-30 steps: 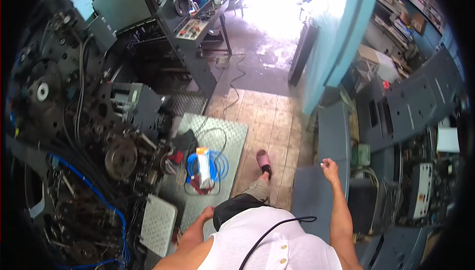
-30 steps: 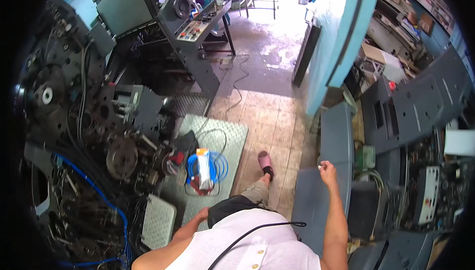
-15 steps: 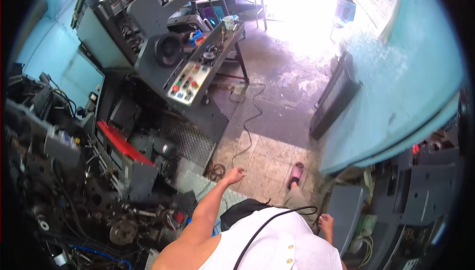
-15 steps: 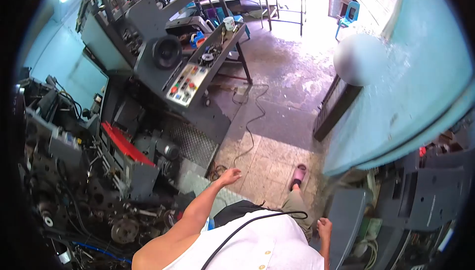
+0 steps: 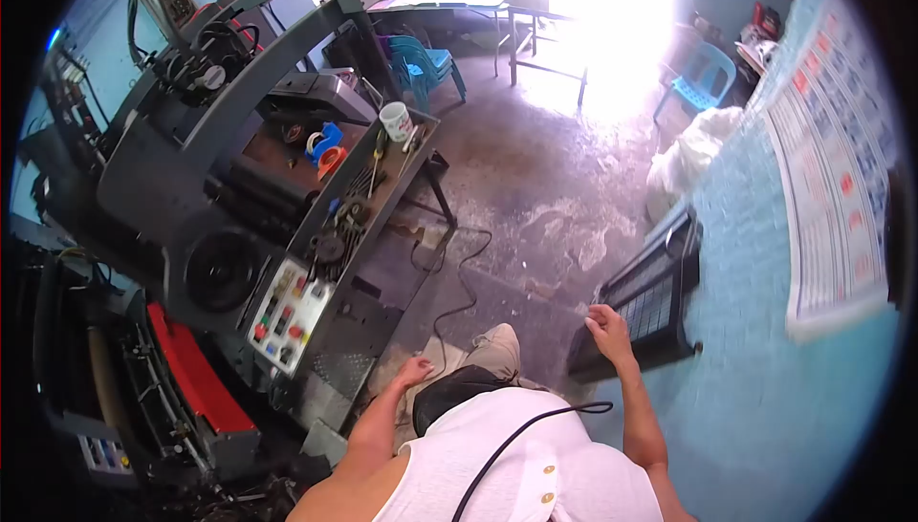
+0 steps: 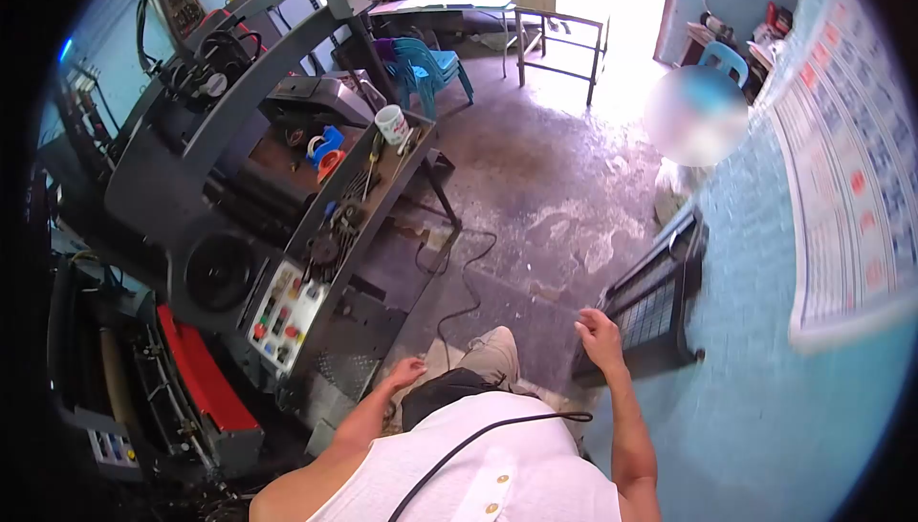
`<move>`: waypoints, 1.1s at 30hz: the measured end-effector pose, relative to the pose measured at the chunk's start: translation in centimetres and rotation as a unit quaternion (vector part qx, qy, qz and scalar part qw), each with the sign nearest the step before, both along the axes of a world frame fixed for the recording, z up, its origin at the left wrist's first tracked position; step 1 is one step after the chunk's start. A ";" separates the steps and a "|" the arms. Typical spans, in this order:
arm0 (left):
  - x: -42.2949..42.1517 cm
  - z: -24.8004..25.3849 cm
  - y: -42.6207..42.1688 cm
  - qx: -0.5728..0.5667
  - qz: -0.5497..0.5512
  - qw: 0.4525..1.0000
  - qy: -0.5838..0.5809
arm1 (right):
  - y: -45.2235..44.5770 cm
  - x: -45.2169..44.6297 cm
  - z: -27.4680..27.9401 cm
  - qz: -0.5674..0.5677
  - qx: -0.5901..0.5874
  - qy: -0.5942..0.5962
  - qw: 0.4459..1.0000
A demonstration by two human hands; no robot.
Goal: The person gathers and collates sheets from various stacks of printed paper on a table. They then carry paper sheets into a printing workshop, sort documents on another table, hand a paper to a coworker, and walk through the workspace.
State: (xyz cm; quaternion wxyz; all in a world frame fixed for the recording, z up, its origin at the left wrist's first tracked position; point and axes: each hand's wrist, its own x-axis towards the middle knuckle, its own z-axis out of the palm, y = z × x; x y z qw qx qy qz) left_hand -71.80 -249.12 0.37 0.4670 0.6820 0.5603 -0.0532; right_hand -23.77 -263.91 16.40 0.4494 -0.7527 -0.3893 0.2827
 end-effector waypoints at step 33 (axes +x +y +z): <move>49.5 -3.2 88.6 -0.026 0.221 0.974 0.034 | 106.0 57.7 -5.9 0.192 -0.087 -0.085 0.974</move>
